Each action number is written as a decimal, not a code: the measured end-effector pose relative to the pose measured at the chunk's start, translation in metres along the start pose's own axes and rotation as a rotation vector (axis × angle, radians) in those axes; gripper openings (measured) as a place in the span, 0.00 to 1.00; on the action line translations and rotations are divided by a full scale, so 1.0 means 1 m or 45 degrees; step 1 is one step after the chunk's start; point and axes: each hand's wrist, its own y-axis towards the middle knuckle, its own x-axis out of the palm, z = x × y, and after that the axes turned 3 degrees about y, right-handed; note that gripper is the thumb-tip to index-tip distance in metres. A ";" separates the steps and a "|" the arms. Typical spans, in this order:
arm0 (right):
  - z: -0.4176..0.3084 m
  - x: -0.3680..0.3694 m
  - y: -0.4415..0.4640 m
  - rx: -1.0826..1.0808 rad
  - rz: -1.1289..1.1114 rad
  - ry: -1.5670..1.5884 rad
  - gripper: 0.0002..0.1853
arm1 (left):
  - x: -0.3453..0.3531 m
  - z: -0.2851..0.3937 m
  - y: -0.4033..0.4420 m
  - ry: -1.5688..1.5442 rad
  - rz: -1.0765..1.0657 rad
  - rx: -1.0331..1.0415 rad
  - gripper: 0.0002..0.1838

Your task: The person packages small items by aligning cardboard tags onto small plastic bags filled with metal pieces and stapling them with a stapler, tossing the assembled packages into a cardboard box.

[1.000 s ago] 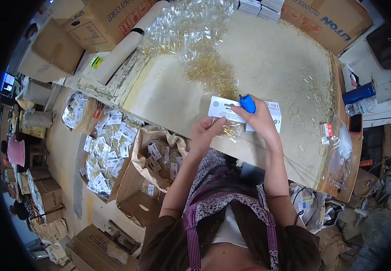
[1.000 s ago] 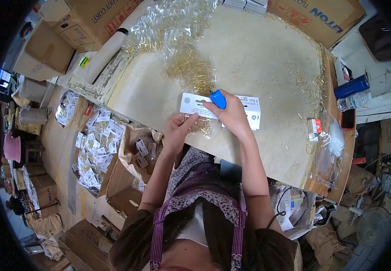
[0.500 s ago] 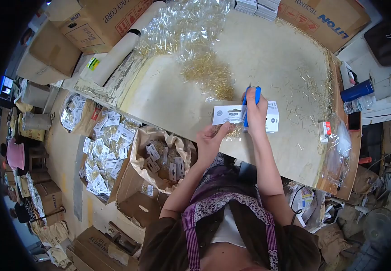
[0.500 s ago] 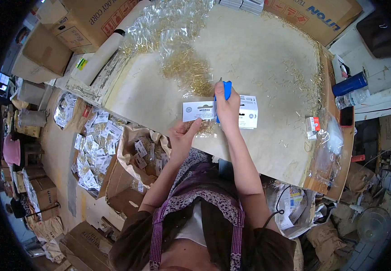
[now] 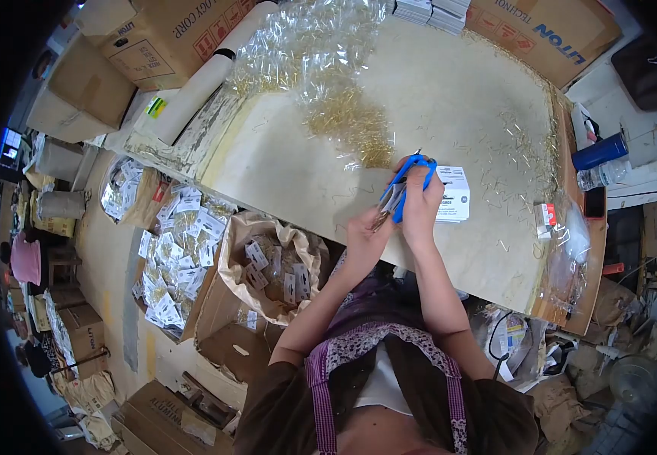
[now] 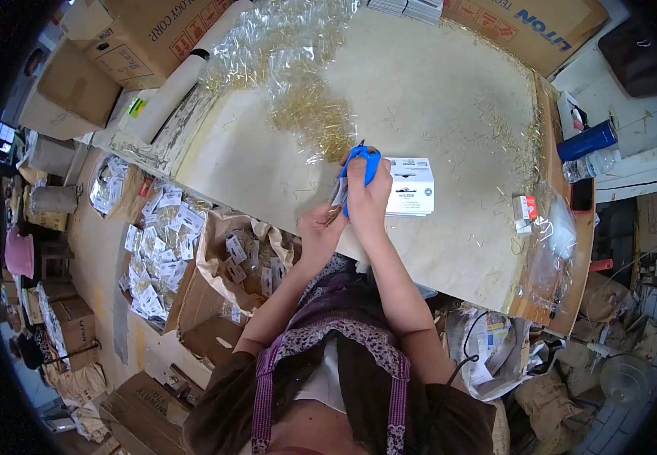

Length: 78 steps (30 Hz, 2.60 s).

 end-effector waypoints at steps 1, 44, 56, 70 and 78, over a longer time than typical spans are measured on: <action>-0.002 0.001 0.000 0.000 -0.003 -0.001 0.18 | 0.002 0.004 0.000 -0.016 -0.008 0.000 0.05; -0.026 -0.040 0.035 0.168 -0.399 -0.825 0.14 | -0.049 0.015 0.029 -0.446 -0.074 -0.438 0.16; -0.018 -0.019 0.032 0.072 -0.527 -0.661 0.16 | -0.037 0.016 0.021 -0.278 0.085 -0.336 0.11; 0.012 -0.016 0.030 0.077 -0.047 -0.399 0.24 | -0.014 0.003 -0.001 -0.147 0.103 -0.191 0.11; 0.007 -0.005 0.014 -0.053 -0.014 -0.283 0.23 | -0.004 0.010 0.004 -0.041 0.098 -0.111 0.07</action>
